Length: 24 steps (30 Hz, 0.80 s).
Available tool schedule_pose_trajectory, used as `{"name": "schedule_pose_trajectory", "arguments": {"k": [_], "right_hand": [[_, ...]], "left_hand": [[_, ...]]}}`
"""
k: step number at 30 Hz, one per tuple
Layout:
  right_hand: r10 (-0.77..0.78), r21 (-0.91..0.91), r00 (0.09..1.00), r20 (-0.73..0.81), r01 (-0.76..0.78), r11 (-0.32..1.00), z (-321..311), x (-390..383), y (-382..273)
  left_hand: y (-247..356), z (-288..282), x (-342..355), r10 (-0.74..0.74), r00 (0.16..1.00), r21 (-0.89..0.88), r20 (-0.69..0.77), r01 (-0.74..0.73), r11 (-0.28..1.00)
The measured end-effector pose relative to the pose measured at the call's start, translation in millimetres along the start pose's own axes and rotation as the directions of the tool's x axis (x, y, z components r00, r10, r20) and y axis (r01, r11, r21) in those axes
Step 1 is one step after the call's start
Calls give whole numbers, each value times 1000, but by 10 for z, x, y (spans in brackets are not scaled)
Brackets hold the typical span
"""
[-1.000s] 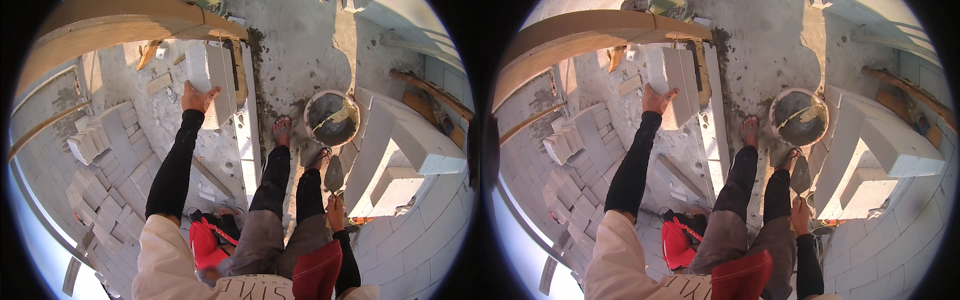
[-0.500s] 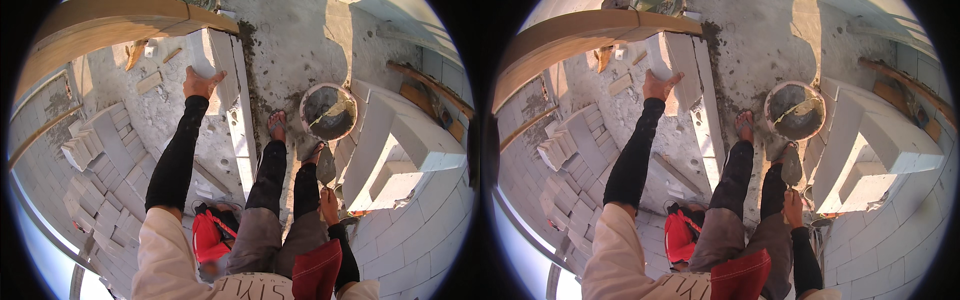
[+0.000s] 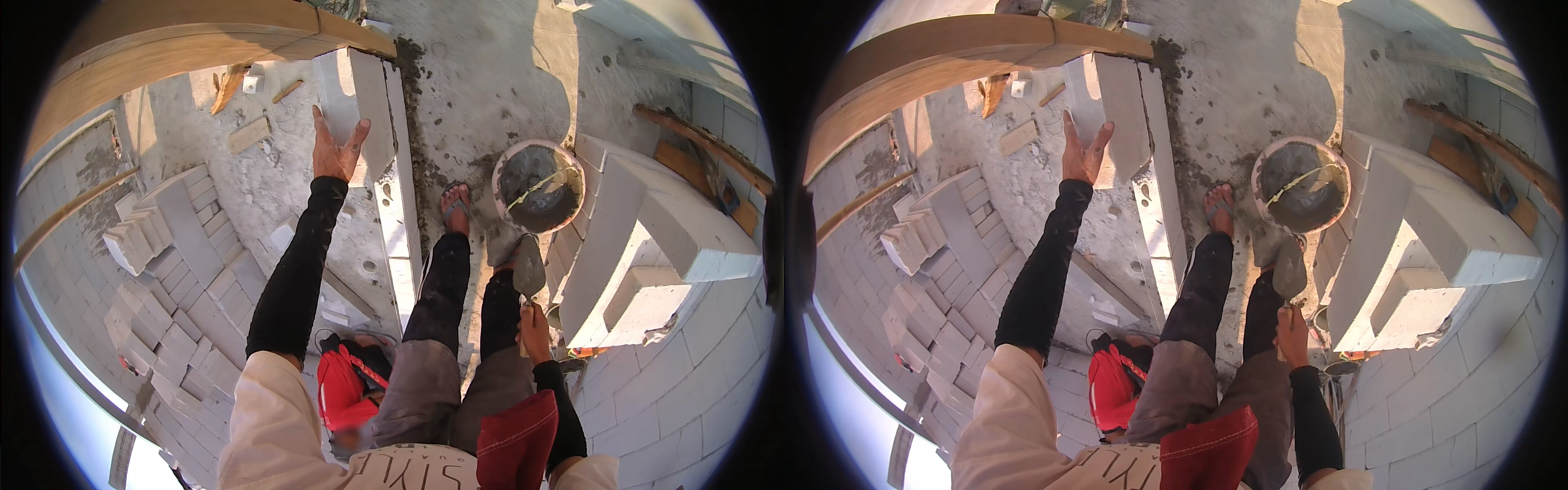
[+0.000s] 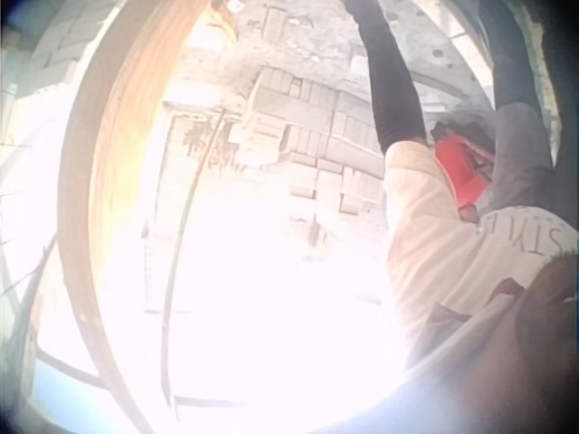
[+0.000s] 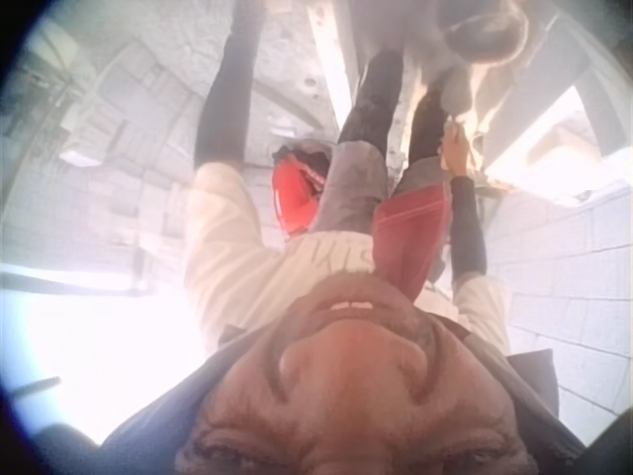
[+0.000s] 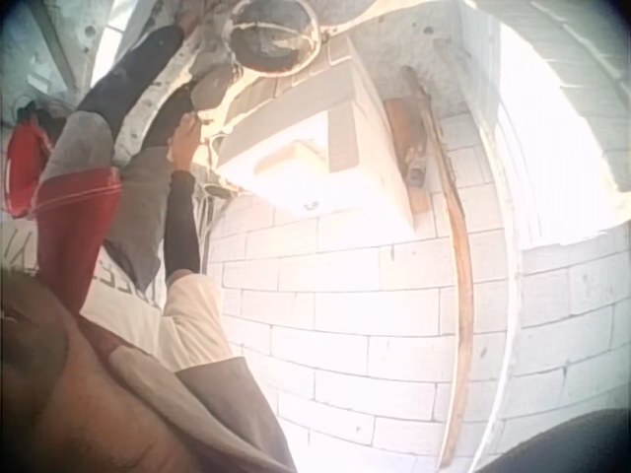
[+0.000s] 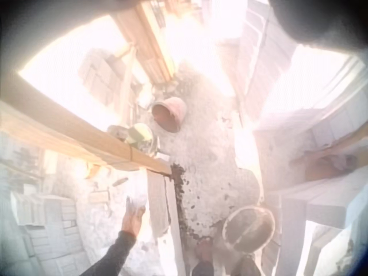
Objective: The person applies cement to the floor and white rectangular tiles using a trowel, then places and taps the tiles into position with a hammer. Another person assists by handing over tiles and holding a guide string. The process repeats along a curved section of the floor.
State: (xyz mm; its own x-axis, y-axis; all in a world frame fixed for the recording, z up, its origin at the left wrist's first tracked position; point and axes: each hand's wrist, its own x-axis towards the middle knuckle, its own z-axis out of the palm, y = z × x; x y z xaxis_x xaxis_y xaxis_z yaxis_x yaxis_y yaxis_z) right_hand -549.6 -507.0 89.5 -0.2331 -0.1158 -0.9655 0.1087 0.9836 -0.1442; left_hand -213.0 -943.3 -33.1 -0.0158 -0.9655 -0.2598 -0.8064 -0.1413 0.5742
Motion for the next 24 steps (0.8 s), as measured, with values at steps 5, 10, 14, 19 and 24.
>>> {"name": "schedule_pose_trajectory", "arguments": {"k": [5,10,14,19,24], "right_hand": [[-67,2,997,-35,67,998,-19,160,46],[-159,-46,982,-100,156,987,-51,395,123],[-133,-53,988,-83,129,990,-100,454,119],[-106,-84,992,-73,100,991,-15,440,-61],[-149,-154,986,-79,135,979,-70,624,-75]], "left_hand": [[458,-78,-309,-159,987,326,11,146,934],[412,-47,-332,-130,991,329,-3,124,936],[415,-52,-333,-125,992,310,8,116,944],[389,-57,-328,-119,993,321,2,112,941],[343,-26,-311,-119,993,368,6,109,924]]}}
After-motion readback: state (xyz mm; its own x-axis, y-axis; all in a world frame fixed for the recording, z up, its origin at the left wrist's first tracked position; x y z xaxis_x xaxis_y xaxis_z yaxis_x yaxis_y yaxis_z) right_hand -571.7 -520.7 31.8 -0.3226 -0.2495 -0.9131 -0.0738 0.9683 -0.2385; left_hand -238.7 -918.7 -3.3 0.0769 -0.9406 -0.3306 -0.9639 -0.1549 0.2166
